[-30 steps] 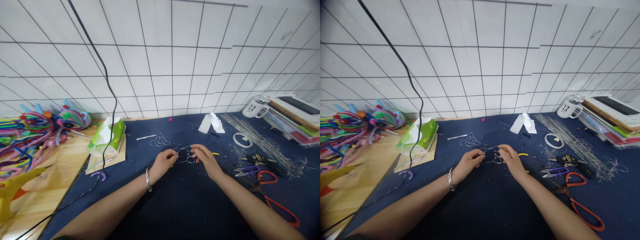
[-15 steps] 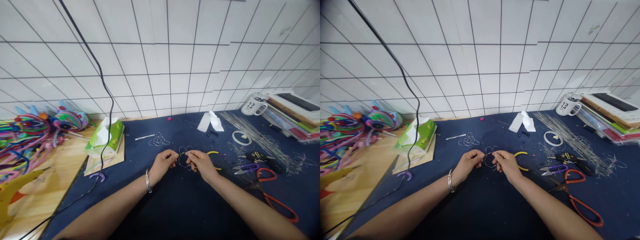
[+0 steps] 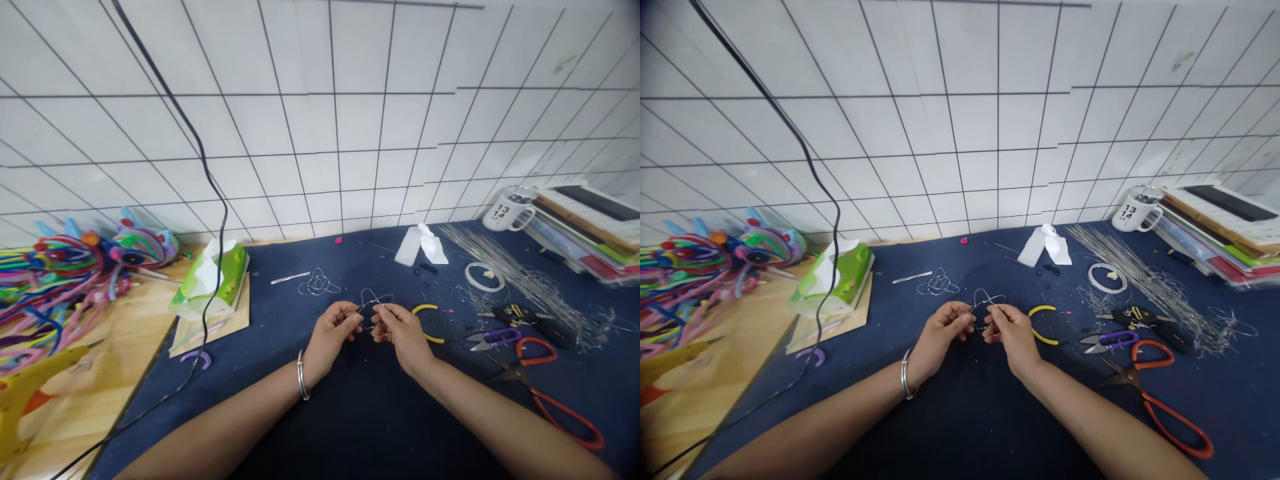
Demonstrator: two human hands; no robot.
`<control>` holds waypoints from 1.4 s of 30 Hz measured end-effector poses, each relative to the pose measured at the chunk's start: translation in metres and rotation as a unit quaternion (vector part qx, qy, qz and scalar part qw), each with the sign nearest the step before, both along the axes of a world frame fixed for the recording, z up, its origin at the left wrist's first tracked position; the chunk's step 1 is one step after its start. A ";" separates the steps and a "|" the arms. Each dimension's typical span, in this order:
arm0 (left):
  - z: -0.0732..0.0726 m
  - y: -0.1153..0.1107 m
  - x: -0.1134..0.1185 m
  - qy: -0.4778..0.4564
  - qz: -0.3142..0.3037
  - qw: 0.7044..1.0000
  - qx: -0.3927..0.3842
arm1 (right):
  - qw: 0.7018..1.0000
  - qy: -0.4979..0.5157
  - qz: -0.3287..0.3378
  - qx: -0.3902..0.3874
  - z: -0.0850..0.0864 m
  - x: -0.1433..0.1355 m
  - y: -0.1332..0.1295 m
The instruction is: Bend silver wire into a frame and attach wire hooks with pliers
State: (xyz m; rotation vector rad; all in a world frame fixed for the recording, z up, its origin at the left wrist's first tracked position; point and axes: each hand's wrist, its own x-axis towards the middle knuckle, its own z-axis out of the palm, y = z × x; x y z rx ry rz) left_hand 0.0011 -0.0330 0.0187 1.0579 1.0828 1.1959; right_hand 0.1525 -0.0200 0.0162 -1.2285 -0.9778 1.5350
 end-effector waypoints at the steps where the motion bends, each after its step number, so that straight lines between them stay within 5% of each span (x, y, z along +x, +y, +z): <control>1: -0.001 0.000 0.000 0.007 0.003 1.000 0.004 | 1.000 0.002 0.001 -0.003 -0.001 0.000 0.000; 6: -0.006 0.005 -0.003 0.049 0.041 0.998 0.009 | 0.999 -0.003 0.036 -0.012 0.000 0.001 -0.001; 12: -0.007 0.014 -0.012 0.073 0.042 0.996 0.028 | 0.982 -0.090 0.162 0.027 0.012 0.009 0.001; 22: -0.005 0.012 -0.010 0.181 -0.046 0.981 0.056 | 0.933 -0.281 0.097 0.205 0.015 0.017 0.007; 28: -0.006 0.009 -0.006 0.233 -0.064 0.967 0.082 | 0.916 -0.299 0.101 0.248 0.016 0.016 0.006; 34: -0.011 0.005 -0.004 0.258 -0.105 0.955 0.101 | 0.919 -0.264 0.159 0.245 0.016 0.017 0.006; 42: -0.013 0.012 -0.009 0.171 -0.043 0.984 0.023 | 0.943 -0.236 0.149 0.182 0.010 0.027 0.015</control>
